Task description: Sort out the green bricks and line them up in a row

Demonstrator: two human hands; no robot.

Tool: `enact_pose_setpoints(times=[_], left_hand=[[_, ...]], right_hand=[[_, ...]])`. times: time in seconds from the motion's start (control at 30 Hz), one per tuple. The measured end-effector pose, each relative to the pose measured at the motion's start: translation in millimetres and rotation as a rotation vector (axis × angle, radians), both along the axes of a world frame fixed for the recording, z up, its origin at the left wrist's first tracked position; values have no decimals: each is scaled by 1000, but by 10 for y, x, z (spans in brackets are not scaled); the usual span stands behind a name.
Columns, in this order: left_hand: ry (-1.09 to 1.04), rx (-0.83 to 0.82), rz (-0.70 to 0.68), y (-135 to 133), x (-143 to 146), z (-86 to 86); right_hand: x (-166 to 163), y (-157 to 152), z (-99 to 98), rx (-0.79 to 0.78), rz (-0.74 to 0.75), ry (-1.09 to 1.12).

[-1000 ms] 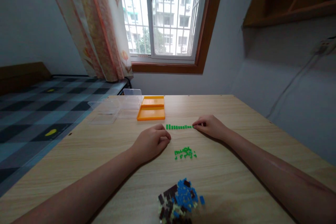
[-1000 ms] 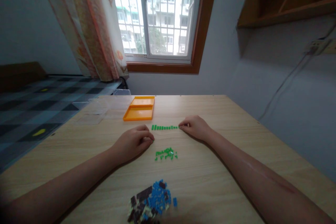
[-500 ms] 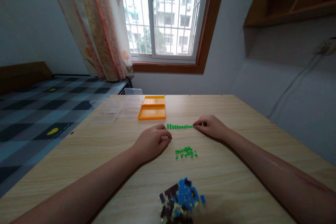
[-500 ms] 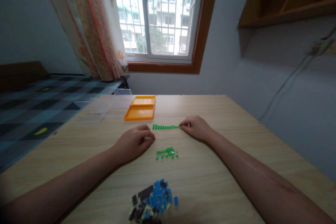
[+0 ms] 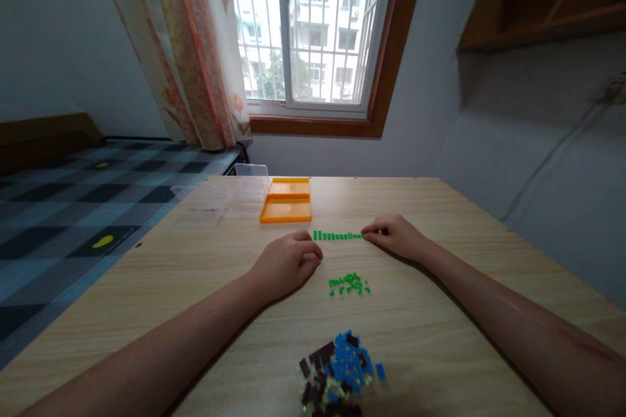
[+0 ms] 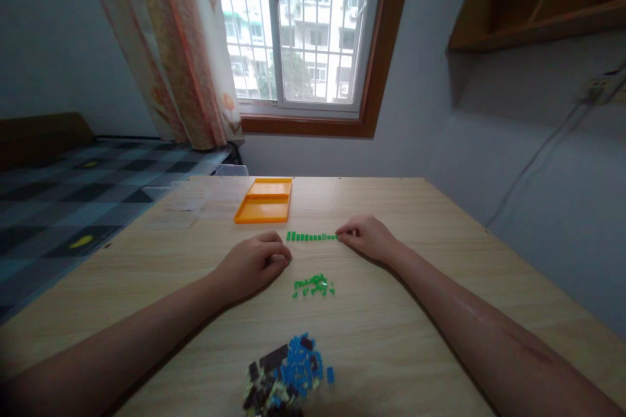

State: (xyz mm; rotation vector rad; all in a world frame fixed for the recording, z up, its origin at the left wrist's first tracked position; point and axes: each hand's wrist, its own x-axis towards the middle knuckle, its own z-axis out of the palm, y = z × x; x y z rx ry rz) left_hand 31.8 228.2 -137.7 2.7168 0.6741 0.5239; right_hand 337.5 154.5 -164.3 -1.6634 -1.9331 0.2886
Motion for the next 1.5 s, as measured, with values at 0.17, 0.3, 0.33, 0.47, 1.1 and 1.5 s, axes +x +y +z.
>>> enact_pose_setpoints(times=[0.17,0.3,0.33,0.47,1.1,1.5], left_hand=[[-11,18,-7,5,-1,-15],[-21,18,-12,9,-5,-19],[-18,16,-12,9,-5,-17],[-7,9,-10,5,-3,-9],[-26,18,-7,17,-7,-35],[-18,18,-15,4,-3,-11]], right_hand=[[-28,-12,20,6,-20,-17],[-60,-23,46,-1,-47,-32],[-63,-24,49,-8,-55,-33],[-58,-26,47,-24,-62,-27],[-64,-35,54,-17,-65,-35],[-72,-43,64,-12,-57,-36]])
